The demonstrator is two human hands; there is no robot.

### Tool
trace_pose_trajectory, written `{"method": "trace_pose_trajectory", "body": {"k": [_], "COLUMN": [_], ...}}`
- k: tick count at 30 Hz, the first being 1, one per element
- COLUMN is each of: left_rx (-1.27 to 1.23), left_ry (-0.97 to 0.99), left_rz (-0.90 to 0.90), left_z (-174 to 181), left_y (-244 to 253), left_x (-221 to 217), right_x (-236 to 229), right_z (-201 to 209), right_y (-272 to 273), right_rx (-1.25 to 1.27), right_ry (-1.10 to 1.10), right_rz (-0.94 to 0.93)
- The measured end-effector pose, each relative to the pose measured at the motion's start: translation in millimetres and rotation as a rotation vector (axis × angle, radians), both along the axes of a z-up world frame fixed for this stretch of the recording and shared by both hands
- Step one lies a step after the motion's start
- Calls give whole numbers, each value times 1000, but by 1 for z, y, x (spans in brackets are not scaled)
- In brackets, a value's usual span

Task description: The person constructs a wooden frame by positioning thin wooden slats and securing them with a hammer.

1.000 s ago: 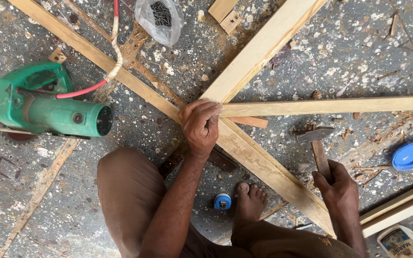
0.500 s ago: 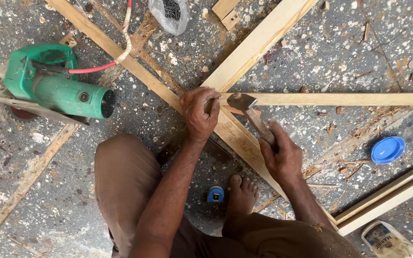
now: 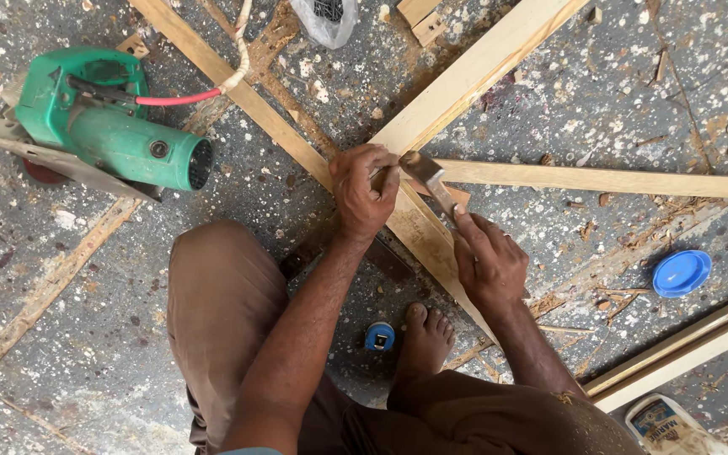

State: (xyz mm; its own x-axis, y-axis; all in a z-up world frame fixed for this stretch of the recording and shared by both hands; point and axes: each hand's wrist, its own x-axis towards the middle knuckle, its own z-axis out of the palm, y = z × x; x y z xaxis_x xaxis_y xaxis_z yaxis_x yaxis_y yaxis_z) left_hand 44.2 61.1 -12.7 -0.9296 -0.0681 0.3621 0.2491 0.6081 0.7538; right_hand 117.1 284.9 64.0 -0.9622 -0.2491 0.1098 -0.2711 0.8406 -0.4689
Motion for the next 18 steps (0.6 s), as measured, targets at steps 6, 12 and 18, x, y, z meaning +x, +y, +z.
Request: {"method": "trace_pose_trajectory", "body": {"k": [6,12,18], "left_rx": [27,5,33], "left_ry": [-5,28,16], "left_rz": [18,29,29], "left_z": [-3,-8,-8], "left_y": [4,2,2], "left_x": [0,5,-1], "right_x": [2,9,6], "right_z": [-8,-21,-36], "right_y": [4,4,9], "right_rx": [46,-37,89], "right_ry": [-10,125,90], "right_rz": [17,2,12]}}
